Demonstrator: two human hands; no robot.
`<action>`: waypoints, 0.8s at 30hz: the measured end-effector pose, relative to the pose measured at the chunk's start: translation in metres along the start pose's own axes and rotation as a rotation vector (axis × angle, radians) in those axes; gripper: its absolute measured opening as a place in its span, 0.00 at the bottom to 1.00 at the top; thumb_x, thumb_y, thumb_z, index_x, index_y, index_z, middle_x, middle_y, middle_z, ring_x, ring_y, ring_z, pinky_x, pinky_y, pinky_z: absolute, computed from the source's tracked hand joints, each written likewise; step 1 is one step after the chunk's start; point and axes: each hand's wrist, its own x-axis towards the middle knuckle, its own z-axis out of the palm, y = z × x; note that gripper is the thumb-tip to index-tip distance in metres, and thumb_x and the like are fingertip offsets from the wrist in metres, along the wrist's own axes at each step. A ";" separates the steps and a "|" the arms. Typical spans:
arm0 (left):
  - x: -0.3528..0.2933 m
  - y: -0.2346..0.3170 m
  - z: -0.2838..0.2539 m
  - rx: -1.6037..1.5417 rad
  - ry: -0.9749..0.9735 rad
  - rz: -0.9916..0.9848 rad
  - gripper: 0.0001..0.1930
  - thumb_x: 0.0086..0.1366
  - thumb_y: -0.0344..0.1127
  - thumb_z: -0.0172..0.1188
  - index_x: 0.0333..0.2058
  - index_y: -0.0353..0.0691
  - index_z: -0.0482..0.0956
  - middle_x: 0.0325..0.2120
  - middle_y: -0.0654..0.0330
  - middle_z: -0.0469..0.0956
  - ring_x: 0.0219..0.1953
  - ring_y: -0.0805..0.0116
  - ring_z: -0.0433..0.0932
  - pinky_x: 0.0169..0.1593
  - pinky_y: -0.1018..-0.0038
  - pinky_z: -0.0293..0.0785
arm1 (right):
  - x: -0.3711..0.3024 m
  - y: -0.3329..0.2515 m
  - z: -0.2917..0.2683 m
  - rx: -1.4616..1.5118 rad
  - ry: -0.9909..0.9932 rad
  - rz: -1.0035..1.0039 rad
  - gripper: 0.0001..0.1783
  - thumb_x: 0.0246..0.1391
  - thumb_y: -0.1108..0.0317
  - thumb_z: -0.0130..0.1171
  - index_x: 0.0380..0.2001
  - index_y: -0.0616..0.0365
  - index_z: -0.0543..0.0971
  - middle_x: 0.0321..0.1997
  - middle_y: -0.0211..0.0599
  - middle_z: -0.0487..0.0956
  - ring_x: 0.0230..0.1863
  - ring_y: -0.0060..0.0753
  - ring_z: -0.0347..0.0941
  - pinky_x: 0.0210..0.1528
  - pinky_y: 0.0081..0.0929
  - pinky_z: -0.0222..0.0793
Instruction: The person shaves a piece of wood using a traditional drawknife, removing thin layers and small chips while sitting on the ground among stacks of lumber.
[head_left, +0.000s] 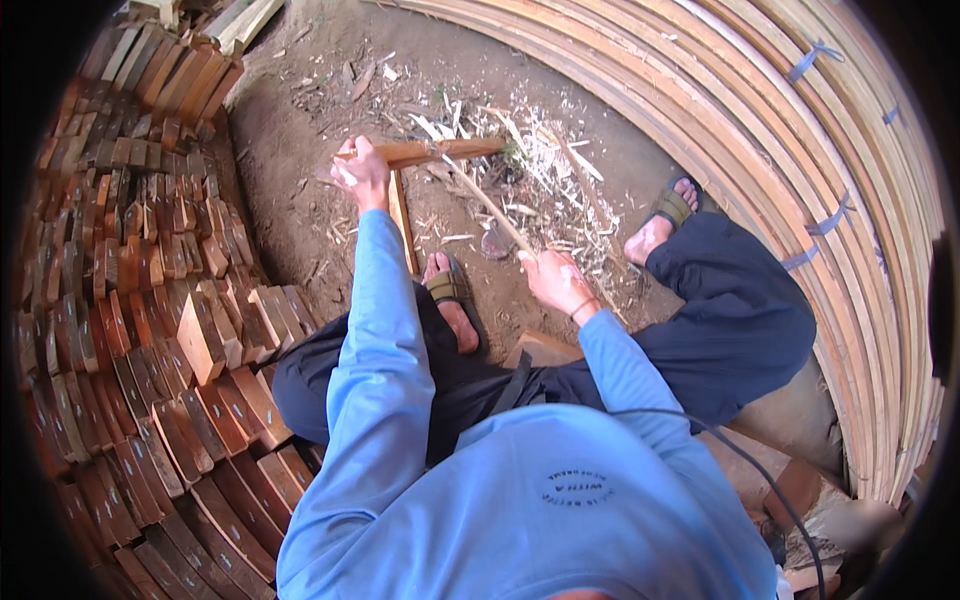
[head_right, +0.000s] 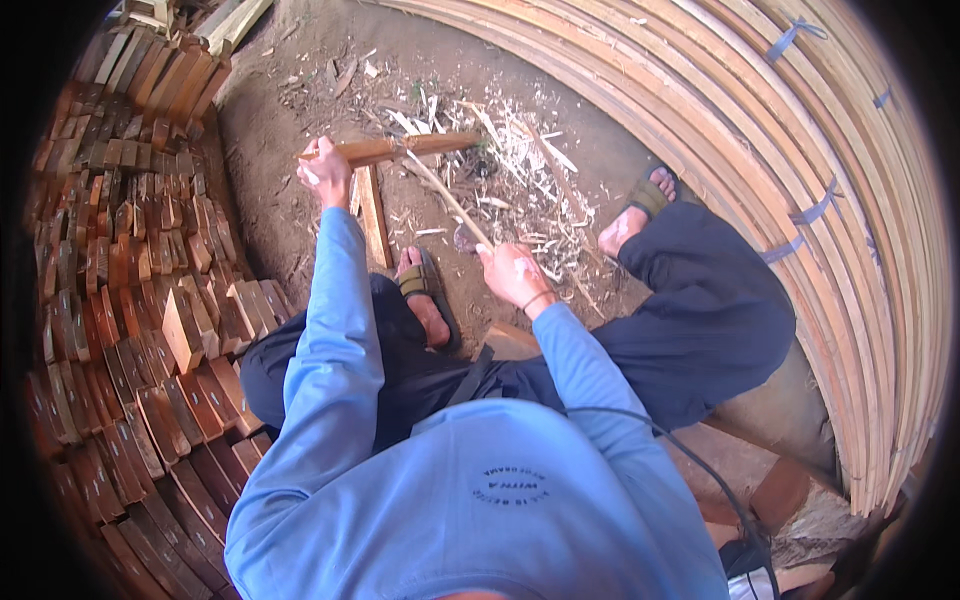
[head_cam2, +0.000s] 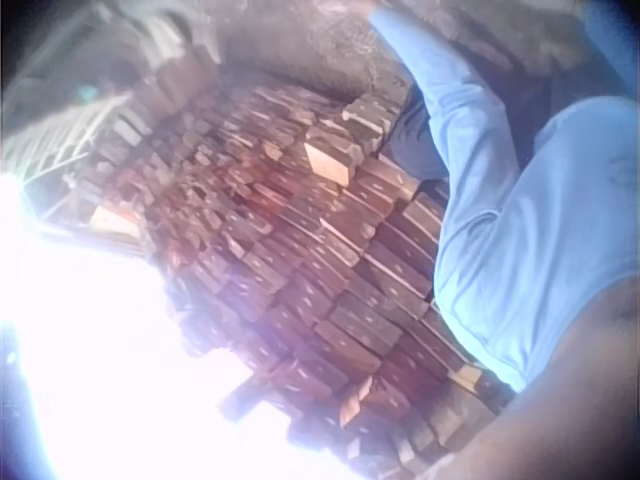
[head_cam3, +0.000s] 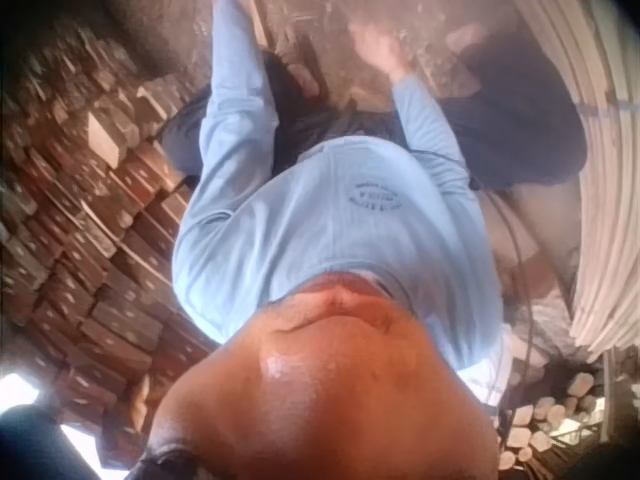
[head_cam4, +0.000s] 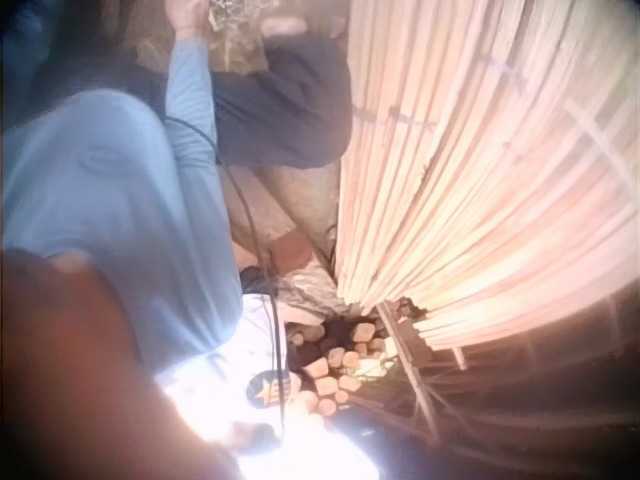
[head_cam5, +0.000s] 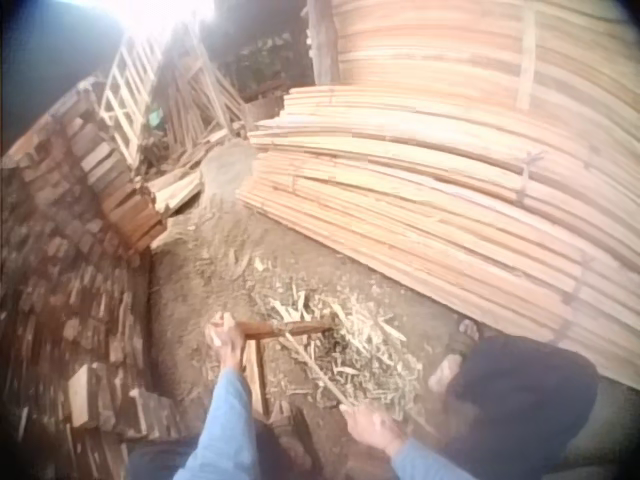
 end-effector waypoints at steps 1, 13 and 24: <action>0.006 0.001 0.003 -0.008 0.011 -0.006 0.21 0.59 0.43 0.49 0.35 0.29 0.82 0.33 0.35 0.82 0.38 0.38 0.81 0.49 0.52 0.72 | 0.001 -0.014 -0.015 0.046 0.051 -0.046 0.27 0.69 0.54 0.46 0.28 0.70 0.79 0.25 0.64 0.77 0.32 0.65 0.77 0.38 0.54 0.71; -0.007 0.016 0.005 0.004 0.016 -0.042 0.24 0.59 0.44 0.49 0.41 0.29 0.83 0.39 0.34 0.81 0.44 0.38 0.80 0.53 0.54 0.72 | 0.006 0.015 0.018 0.062 0.058 -0.029 0.31 0.68 0.50 0.45 0.28 0.69 0.80 0.26 0.65 0.78 0.32 0.68 0.77 0.38 0.54 0.72; -0.003 0.016 0.006 0.005 0.002 0.006 0.21 0.58 0.43 0.50 0.32 0.27 0.82 0.30 0.36 0.81 0.35 0.42 0.82 0.46 0.54 0.73 | 0.004 -0.004 0.008 0.037 -0.025 0.053 0.29 0.68 0.51 0.46 0.28 0.69 0.81 0.27 0.64 0.79 0.34 0.65 0.78 0.41 0.54 0.71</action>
